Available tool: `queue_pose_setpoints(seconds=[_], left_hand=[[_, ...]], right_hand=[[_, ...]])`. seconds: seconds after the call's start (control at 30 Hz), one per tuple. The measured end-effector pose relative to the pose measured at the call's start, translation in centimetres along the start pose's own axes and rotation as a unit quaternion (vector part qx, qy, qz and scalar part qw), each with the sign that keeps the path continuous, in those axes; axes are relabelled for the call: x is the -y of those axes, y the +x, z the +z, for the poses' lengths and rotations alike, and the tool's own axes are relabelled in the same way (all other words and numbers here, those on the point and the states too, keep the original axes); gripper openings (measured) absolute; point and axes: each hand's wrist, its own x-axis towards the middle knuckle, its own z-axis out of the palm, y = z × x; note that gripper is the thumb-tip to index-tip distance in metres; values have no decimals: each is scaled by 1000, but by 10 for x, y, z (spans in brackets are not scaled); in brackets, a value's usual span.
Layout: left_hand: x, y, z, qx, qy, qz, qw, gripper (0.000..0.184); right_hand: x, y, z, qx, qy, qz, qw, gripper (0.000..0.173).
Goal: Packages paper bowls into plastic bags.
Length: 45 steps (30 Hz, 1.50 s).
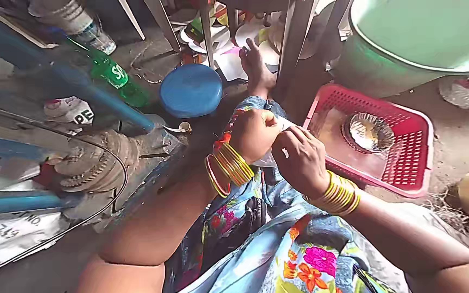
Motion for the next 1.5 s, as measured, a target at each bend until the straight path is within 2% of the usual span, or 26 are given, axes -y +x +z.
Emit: queue_pose_setpoints(seconds=[0.13, 0.23, 0.43, 0.57, 0.7, 0.77, 0.83, 0.9, 1.03, 1.13, 1.33, 1.5], left_hand=[[18, -8, 7, 0, -15, 94, 995, 12], [43, -12, 19, 6, -71, 134, 988, 9], [63, -4, 30, 0, -78, 162, 984, 9], [64, 4, 39, -72, 1, 223, 972, 10], [59, 10, 47, -139, 55, 255, 955, 9], [61, 11, 52, -169, 70, 265, 947, 11], [65, 15, 56, -196, 52, 285, 937, 13], [71, 20, 61, -205, -6, 298, 932, 14], [74, 28, 73, -206, -87, 291, 930, 16], [74, 28, 81, -206, -102, 252, 940, 14], [79, 21, 83, -198, -125, 174, 957, 8], [78, 14, 81, -177, -96, 167, 965, 8]], right_hand=[[-4, -6, -16, 51, 134, 116, 983, 18], [-13, -6, -22, 149, 232, 226, 934, 17], [-29, 8, -21, 228, 234, 296, 898, 15], [-38, 17, -18, 228, 227, 331, 887, 22], [-42, 24, -13, 228, 163, 309, 909, 23], [-37, 25, -15, 217, 89, 242, 941, 20], [-37, 20, -11, 167, 6, 132, 977, 18], [-43, 18, -9, 128, -18, 65, 989, 19], [-58, 22, -14, 139, 84, 107, 981, 17], [-64, 15, -16, 106, 147, 153, 971, 15], [-52, -23, -9, 19, 157, 232, 960, 16], [-48, -33, -2, 0, 132, 205, 970, 15]])
